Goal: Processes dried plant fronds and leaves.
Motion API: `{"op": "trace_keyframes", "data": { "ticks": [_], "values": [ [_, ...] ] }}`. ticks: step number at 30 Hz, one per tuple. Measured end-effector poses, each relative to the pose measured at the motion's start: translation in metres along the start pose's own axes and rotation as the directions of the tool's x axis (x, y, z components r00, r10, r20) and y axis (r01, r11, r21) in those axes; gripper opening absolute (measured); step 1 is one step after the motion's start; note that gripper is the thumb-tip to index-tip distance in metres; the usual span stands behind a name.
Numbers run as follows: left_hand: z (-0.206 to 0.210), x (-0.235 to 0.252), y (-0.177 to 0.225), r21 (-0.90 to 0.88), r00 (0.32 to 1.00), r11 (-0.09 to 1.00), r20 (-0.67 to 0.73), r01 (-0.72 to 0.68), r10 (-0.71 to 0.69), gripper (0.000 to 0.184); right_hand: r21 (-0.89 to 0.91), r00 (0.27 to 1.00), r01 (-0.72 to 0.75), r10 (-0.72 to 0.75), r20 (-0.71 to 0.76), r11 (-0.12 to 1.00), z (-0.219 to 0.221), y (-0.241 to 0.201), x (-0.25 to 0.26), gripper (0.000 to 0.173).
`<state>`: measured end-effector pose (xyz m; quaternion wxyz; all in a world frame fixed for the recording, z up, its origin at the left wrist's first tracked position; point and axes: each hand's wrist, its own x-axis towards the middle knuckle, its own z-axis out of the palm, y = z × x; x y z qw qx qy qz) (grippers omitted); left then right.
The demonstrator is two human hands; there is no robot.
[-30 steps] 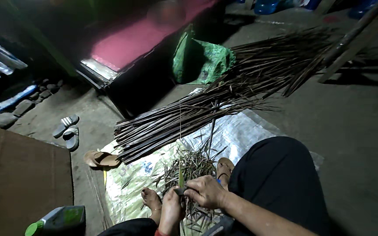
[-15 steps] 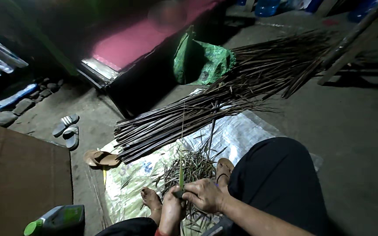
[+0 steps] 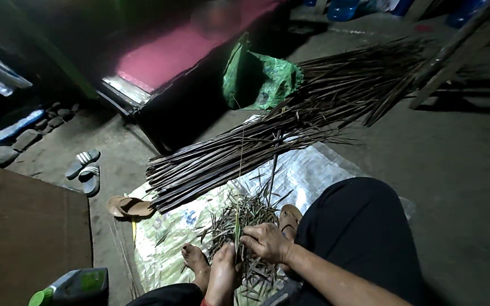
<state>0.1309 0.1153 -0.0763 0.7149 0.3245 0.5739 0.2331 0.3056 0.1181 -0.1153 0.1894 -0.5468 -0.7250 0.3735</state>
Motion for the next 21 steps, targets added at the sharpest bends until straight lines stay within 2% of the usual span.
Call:
{"op": "trace_keyframes", "data": {
  "ticks": [3, 5, 8, 10, 12, 14, 17, 19, 21],
  "values": [
    [0.001, -0.001, 0.001, 0.009, 1.000, 1.000, 0.012, 0.015, -0.015, 0.037, -0.052, 0.997, -0.071, 0.072, 0.011, 0.996, -0.007, 0.010, 0.006, 0.053],
    [0.001, -0.002, 0.002, 0.014, 0.999, 0.999, 0.017, 0.030, -0.030, 0.038, -0.080, 0.993, -0.111, 0.109, -0.035, 0.991, -0.008, 0.015, 0.009, 0.053],
    [0.001, -0.004, 0.003, 0.007, 0.999, 0.999, 0.023, 0.041, -0.041, 0.038, -0.053, 0.952, -0.293, 0.286, -0.112, 0.955, -0.015, 0.019, 0.015, 0.054],
    [0.001, -0.005, 0.003, 0.023, 0.999, 0.999, 0.016, 0.035, -0.035, 0.038, 0.028, 0.911, -0.381, 0.380, -0.164, 0.924, -0.022, 0.024, 0.018, 0.053],
    [0.001, -0.003, 0.000, 0.031, 1.000, 0.999, 0.012, 0.016, -0.016, 0.038, 0.164, 0.919, -0.342, 0.366, -0.149, 0.925, -0.026, 0.021, 0.017, 0.050],
    [0.001, -0.001, -0.002, 0.022, 1.000, 1.000, 0.009, 0.014, -0.014, 0.036, 0.384, 0.947, -0.280, 0.320, -0.041, 0.880, -0.026, 0.011, 0.015, 0.043],
    [0.000, -0.002, -0.002, 0.027, 0.999, 0.999, 0.048, 0.025, -0.027, 0.033, 0.698, 0.952, -0.293, 0.267, 0.151, 0.653, -0.016, -0.003, 0.016, 0.040],
    [-0.001, -0.003, -0.003, 0.043, 0.993, 0.999, 0.111, 0.026, -0.030, 0.032, 0.768, 0.947, -0.299, 0.278, 0.163, 0.567, -0.015, -0.002, 0.018, 0.041],
    [-0.001, -0.005, -0.002, 0.057, 0.986, 0.997, 0.161, 0.046, -0.054, 0.031, 0.771, 0.938, -0.276, 0.335, 0.086, 0.574, -0.022, 0.002, 0.020, 0.041]
  ]
}}
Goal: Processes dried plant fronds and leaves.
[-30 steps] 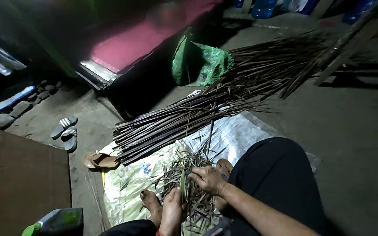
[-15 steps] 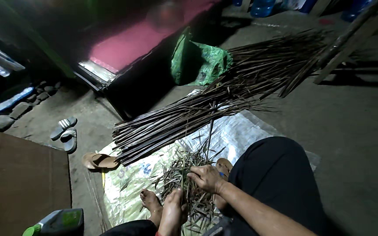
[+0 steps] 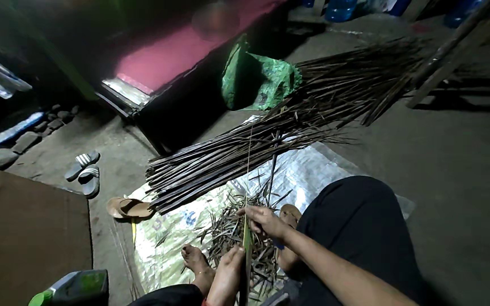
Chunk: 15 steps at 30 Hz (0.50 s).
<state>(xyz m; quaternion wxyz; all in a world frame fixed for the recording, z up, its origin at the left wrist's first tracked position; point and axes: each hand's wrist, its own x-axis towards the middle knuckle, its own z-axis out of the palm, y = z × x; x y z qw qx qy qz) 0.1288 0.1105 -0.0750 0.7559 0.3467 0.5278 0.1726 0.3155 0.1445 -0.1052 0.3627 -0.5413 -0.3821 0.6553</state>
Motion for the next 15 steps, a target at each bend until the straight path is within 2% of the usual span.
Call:
{"op": "trace_keyframes", "data": {
  "ticks": [3, 6, 8, 11, 13, 15],
  "values": [
    [0.001, 0.001, -0.001, 0.008, 1.000, 1.000, -0.019, 0.000, 0.000, 0.032, -0.174, 0.995, 0.049, -0.063, -0.074, 0.984, -0.011, -0.002, 0.001, 0.039],
    [-0.001, 0.006, -0.001, 0.022, 0.991, 0.999, -0.127, -0.039, 0.041, 0.034, -0.455, 0.990, 0.142, -0.135, 0.048, 0.879, -0.003, 0.002, -0.013, 0.045],
    [-0.004, 0.008, -0.002, 0.026, 0.983, 0.998, -0.168, -0.063, 0.067, 0.034, -0.603, 0.958, 0.285, -0.238, 0.159, 0.745, 0.012, 0.010, -0.025, 0.049],
    [-0.004, 0.008, 0.000, -0.020, 0.977, 0.997, -0.202, -0.074, 0.068, 0.036, -0.692, 0.911, 0.408, -0.318, 0.264, 0.596, 0.025, 0.015, -0.032, 0.052],
    [-0.003, 0.007, 0.000, -0.037, 0.979, 0.998, -0.199, -0.059, 0.051, 0.037, -0.736, 0.919, 0.384, -0.310, 0.244, 0.558, 0.022, 0.016, -0.028, 0.053],
    [-0.004, 0.006, 0.001, -0.022, 0.980, 0.999, -0.195, -0.036, 0.031, 0.037, -0.765, 0.949, 0.293, -0.274, 0.158, 0.573, 0.014, 0.015, -0.021, 0.052]
  ]
}}
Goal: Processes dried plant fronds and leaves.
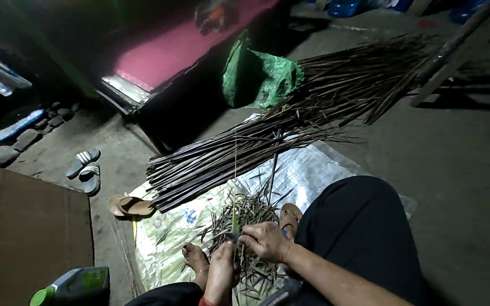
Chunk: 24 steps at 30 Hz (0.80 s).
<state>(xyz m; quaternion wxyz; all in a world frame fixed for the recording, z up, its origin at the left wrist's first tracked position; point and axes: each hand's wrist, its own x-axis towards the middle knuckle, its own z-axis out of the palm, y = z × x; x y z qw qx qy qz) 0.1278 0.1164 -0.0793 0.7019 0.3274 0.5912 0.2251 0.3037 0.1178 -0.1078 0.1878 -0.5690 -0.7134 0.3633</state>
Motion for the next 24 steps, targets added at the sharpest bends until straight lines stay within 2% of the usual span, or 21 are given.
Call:
{"op": "trace_keyframes", "data": {
  "ticks": [2, 4, 8, 10, 12, 14, 18, 22, 24],
  "values": [
    [0.001, -0.003, 0.001, 0.017, 1.000, 1.000, 0.013, -0.004, 0.004, 0.037, 0.016, 0.990, -0.142, 0.142, -0.011, 0.990, -0.011, 0.012, 0.008, 0.051],
    [0.002, -0.005, 0.001, 0.023, 0.999, 0.999, 0.023, -0.026, 0.025, 0.037, 0.038, 0.983, -0.182, 0.183, -0.017, 0.983, -0.019, 0.020, 0.011, 0.049],
    [-0.001, 0.000, 0.001, 0.006, 0.999, 1.000, 0.013, -0.031, 0.031, 0.037, 0.131, 0.999, 0.046, -0.042, -0.031, 0.990, -0.004, -0.006, -0.005, 0.051],
    [0.000, 0.000, 0.002, -0.036, 1.000, 0.999, -0.003, -0.026, 0.026, 0.038, 0.105, 0.989, 0.148, -0.149, 0.004, 0.983, 0.008, -0.014, -0.011, 0.052],
    [0.002, -0.001, 0.003, -0.066, 1.000, 0.998, 0.002, 0.007, -0.007, 0.039, 0.039, 0.982, 0.187, -0.187, 0.000, 0.982, 0.013, -0.012, -0.010, 0.053],
    [0.001, -0.002, 0.004, -0.065, 1.000, 0.998, 0.014, 0.026, -0.025, 0.038, -0.022, 0.990, 0.139, -0.139, -0.018, 0.990, 0.010, -0.004, -0.005, 0.053],
    [0.001, 0.000, 0.003, -0.036, 0.999, 0.998, 0.011, 0.050, -0.050, 0.039, -0.037, 0.993, -0.120, 0.121, 0.016, 0.992, -0.006, 0.016, 0.008, 0.055],
    [0.000, -0.001, 0.003, -0.023, 0.999, 0.999, 0.025, 0.037, -0.037, 0.038, 0.017, 0.986, -0.166, 0.165, 0.025, 0.986, -0.009, 0.014, 0.011, 0.056],
    [0.001, -0.002, 0.004, -0.028, 0.999, 0.999, 0.027, 0.046, -0.045, 0.038, -0.014, 0.986, -0.166, 0.166, 0.033, 0.986, -0.008, 0.015, 0.011, 0.057]
  ]
}}
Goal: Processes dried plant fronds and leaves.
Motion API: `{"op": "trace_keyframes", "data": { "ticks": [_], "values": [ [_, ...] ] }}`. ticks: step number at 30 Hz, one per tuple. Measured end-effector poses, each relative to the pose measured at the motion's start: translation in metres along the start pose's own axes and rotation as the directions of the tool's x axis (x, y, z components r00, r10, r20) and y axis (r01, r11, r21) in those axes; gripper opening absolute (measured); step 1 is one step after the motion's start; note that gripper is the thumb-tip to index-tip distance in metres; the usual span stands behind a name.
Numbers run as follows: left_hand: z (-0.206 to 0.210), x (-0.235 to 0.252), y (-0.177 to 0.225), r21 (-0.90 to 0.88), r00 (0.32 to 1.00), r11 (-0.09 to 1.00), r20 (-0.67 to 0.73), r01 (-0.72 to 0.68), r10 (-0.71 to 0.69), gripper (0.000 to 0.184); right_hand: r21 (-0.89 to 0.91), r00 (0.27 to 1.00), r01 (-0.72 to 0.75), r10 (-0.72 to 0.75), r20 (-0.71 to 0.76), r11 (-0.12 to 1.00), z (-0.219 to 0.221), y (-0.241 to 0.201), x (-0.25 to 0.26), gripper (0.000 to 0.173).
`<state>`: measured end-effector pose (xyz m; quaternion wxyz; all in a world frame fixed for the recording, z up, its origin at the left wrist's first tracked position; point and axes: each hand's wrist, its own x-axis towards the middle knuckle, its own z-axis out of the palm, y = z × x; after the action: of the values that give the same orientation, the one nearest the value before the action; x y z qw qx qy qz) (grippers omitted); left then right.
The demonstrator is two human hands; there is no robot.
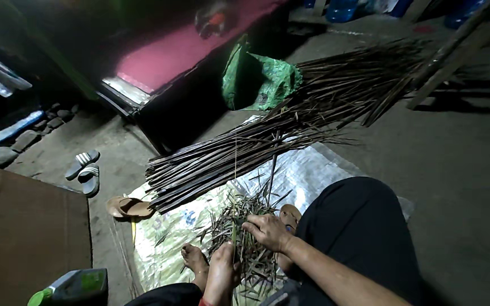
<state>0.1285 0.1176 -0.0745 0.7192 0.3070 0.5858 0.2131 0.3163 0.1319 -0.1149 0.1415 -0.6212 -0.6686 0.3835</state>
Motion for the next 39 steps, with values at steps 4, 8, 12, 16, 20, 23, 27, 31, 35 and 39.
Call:
{"op": "trace_keyframes", "data": {
  "ticks": [4, 8, 12, 16, 20, 23, 27, 31, 35, 39],
  "values": [
    [0.002, -0.002, -0.001, 0.022, 1.000, 1.000, 0.014, -0.009, 0.009, 0.037, 0.068, 0.991, -0.117, 0.121, -0.060, 0.991, -0.006, 0.002, 0.004, 0.053],
    [0.002, -0.002, -0.004, 0.032, 0.999, 0.998, 0.005, -0.045, 0.044, 0.036, 0.119, 0.991, -0.075, 0.087, -0.099, 0.990, -0.013, 0.006, 0.004, 0.052],
    [-0.005, 0.006, -0.007, 0.042, 0.996, 0.996, -0.023, -0.082, 0.083, 0.037, 0.179, 0.976, 0.203, -0.213, 0.038, 0.963, 0.005, -0.014, -0.016, 0.052],
    [-0.001, 0.004, -0.007, 0.031, 0.995, 0.995, -0.045, -0.091, 0.092, 0.038, 0.132, 0.959, 0.248, -0.262, 0.104, 0.960, 0.011, -0.019, -0.019, 0.054],
    [0.001, 0.002, -0.008, 0.089, 0.996, 0.992, -0.012, -0.089, 0.090, 0.036, 0.002, 0.993, 0.106, -0.106, 0.048, 0.994, 0.000, 0.001, -0.006, 0.054],
    [0.004, 0.001, -0.007, 0.099, 0.996, 0.991, -0.006, -0.087, 0.088, 0.036, -0.080, 0.999, 0.049, -0.049, 0.003, 0.996, -0.003, 0.003, 0.000, 0.055],
    [0.005, -0.003, -0.004, 0.059, 0.999, 0.997, 0.005, -0.050, 0.050, 0.036, -0.051, 0.997, -0.074, 0.073, -0.031, 0.996, -0.007, 0.003, 0.005, 0.054],
    [0.015, -0.014, 0.008, 0.065, 0.999, 0.998, -0.026, -0.022, 0.023, 0.035, 0.111, 0.977, -0.135, 0.151, -0.150, 0.985, -0.016, 0.012, 0.010, 0.053],
    [0.007, -0.004, -0.003, 0.061, 0.998, 0.996, -0.002, -0.067, 0.067, 0.034, 0.562, 0.996, -0.034, 0.072, -0.045, 0.826, -0.009, -0.001, 0.006, 0.041],
    [0.006, -0.005, -0.008, 0.114, 0.990, 0.991, 0.131, -0.071, 0.056, 0.030, 0.783, 0.993, -0.118, 0.070, 0.095, 0.610, -0.002, -0.008, 0.008, 0.042]
  ]
}}
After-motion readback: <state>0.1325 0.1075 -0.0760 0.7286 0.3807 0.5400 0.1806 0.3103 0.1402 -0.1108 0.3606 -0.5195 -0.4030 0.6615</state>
